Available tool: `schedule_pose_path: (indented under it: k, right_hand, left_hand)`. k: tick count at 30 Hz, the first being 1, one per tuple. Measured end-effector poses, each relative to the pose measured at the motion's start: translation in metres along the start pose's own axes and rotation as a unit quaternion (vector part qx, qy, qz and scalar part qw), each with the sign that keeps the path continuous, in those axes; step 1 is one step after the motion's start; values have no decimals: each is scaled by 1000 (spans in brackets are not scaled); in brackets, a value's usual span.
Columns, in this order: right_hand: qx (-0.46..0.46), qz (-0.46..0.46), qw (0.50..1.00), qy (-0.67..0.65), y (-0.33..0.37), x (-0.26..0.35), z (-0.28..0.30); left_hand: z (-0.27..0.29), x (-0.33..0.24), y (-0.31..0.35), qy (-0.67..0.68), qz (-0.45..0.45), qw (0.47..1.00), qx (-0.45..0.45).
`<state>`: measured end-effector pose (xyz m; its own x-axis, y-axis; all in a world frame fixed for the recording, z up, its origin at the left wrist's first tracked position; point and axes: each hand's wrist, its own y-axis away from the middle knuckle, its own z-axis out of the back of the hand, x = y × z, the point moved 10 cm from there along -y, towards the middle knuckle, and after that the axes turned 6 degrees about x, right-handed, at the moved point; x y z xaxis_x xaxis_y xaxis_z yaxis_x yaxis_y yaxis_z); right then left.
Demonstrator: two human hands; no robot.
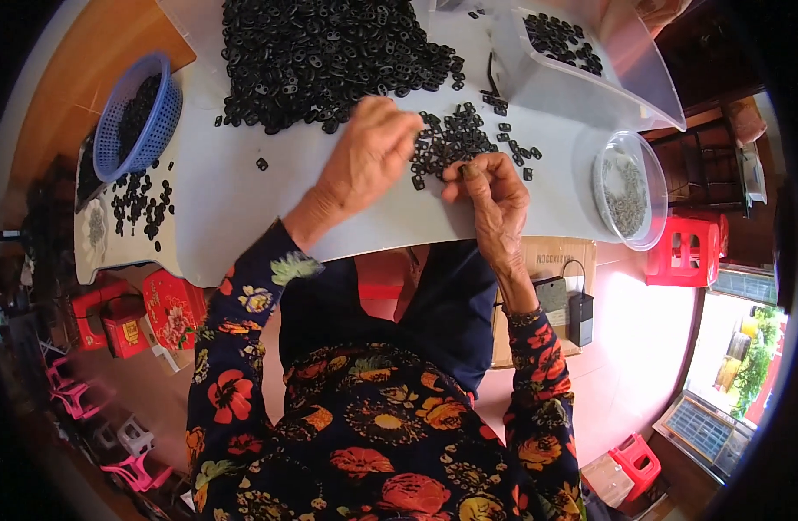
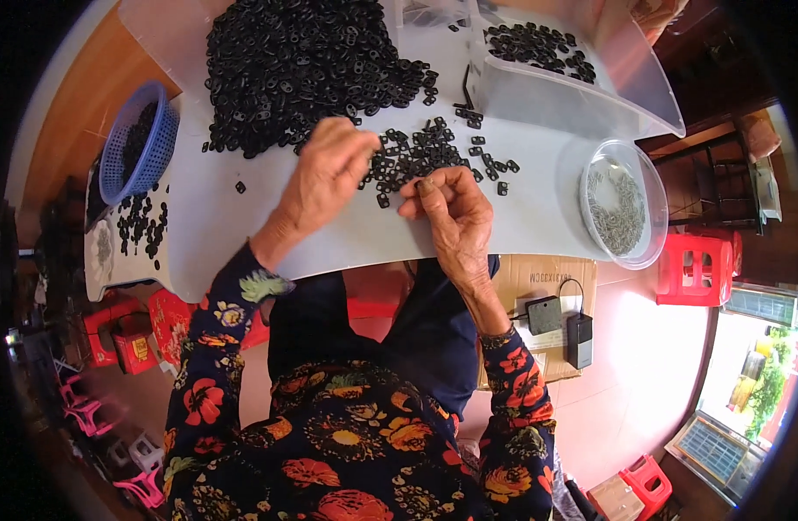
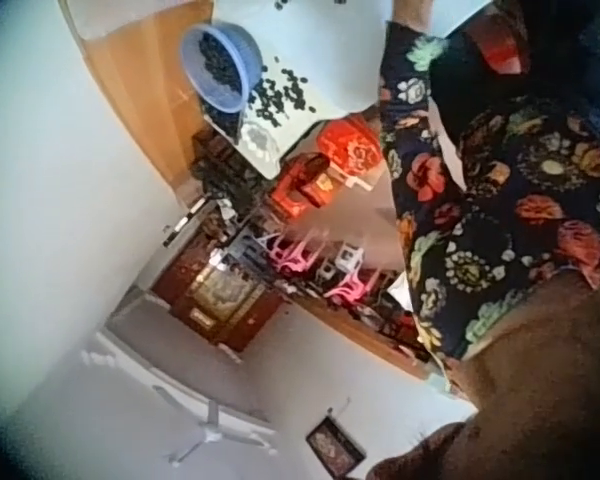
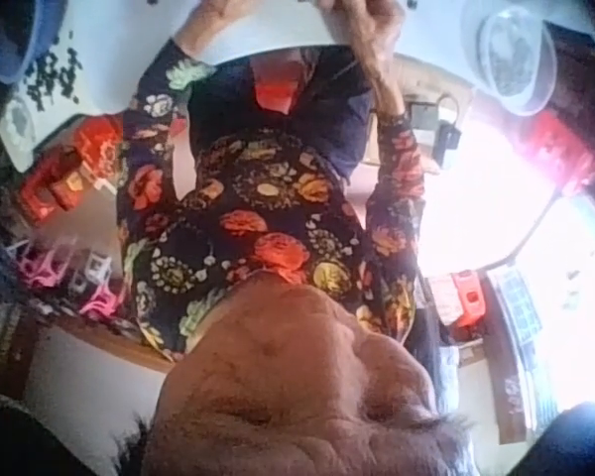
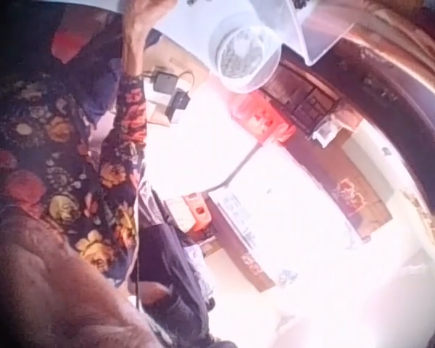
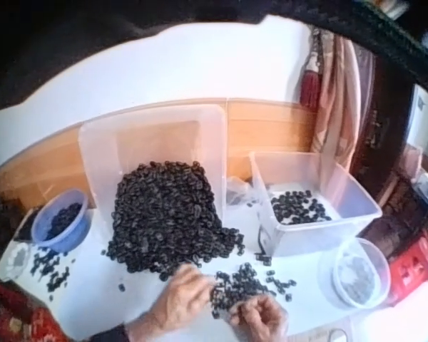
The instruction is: The person assembles plastic cord locks by taking small plastic components and metal springs from containers on the table and fitting them together by hand.
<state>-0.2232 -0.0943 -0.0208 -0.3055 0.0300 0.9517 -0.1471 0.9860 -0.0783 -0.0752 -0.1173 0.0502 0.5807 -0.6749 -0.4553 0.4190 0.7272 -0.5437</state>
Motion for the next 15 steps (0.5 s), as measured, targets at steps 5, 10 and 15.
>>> schedule_pose_path:
  k: [5, 10, 15]
  right_hand:
    - [26, 2, 1000, -10, -2, -4, 1]
    - [31, 0, 999, 4, -1, -4, 0]
    - [27, -1, 1000, -1, 0, -7, 4]
  left_hand:
    - [-14, 28, -5, -150, 21, 980, 130]
    - [-30, 36, -6, -164, 27, 966, 198]
    - [-14, 32, -9, -88, 6, 993, 79]
